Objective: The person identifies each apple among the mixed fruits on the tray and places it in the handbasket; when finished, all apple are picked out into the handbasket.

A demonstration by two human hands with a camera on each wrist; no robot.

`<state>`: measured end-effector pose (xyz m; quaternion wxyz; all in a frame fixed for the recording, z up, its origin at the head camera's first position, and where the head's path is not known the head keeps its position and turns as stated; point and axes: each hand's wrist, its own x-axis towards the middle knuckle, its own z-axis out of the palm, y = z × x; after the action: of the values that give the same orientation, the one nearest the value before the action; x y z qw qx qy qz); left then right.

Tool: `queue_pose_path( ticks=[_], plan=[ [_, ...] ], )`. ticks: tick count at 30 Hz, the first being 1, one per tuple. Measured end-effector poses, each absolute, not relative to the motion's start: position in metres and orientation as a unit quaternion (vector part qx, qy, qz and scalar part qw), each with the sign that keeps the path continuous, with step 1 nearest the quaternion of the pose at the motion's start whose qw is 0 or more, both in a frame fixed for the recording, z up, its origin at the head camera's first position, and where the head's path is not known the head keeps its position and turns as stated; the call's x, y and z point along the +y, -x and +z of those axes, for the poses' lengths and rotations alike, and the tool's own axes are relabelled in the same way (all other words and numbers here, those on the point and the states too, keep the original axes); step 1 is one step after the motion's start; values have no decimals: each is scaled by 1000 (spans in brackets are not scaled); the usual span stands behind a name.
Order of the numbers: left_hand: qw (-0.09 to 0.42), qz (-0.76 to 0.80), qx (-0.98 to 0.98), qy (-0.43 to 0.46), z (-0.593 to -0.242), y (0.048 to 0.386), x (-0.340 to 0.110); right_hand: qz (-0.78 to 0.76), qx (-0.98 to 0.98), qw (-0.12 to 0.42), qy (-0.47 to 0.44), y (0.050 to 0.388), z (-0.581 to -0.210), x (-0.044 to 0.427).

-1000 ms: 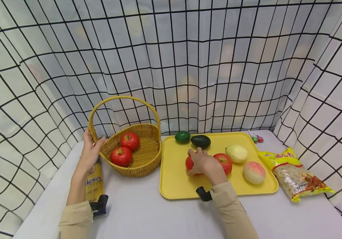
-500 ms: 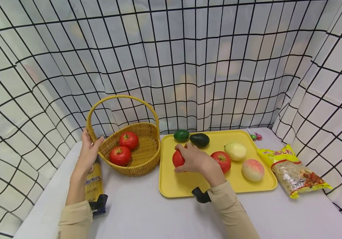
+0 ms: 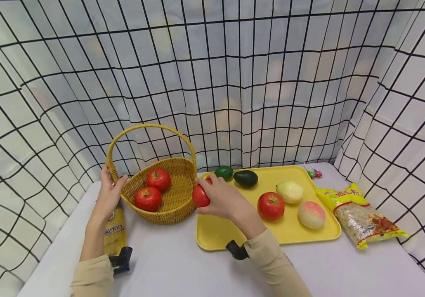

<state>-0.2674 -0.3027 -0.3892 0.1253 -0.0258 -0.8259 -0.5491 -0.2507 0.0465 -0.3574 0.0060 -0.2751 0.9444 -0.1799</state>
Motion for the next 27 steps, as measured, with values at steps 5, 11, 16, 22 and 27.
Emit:
queue_pose_path(
  ticks=[5,11,16,22,27],
  plan=[
    [125,-550,-825,27,-388,268,-305,-100,950,11,296,274,-340,1],
    [124,-553,-824,24,-389,266,-304,-12,955,114,273,304,-327,-54],
    [131,-555,-821,24,-389,267,-305,-13,956,179,231,327,-327,-81],
    [116,-550,-827,12,-391,265,-305,-13,962,162,220,347,-350,-87],
    [112,-548,-829,10,-388,267,-305,-18,966,161,203,355,-356,-86]
  ],
)
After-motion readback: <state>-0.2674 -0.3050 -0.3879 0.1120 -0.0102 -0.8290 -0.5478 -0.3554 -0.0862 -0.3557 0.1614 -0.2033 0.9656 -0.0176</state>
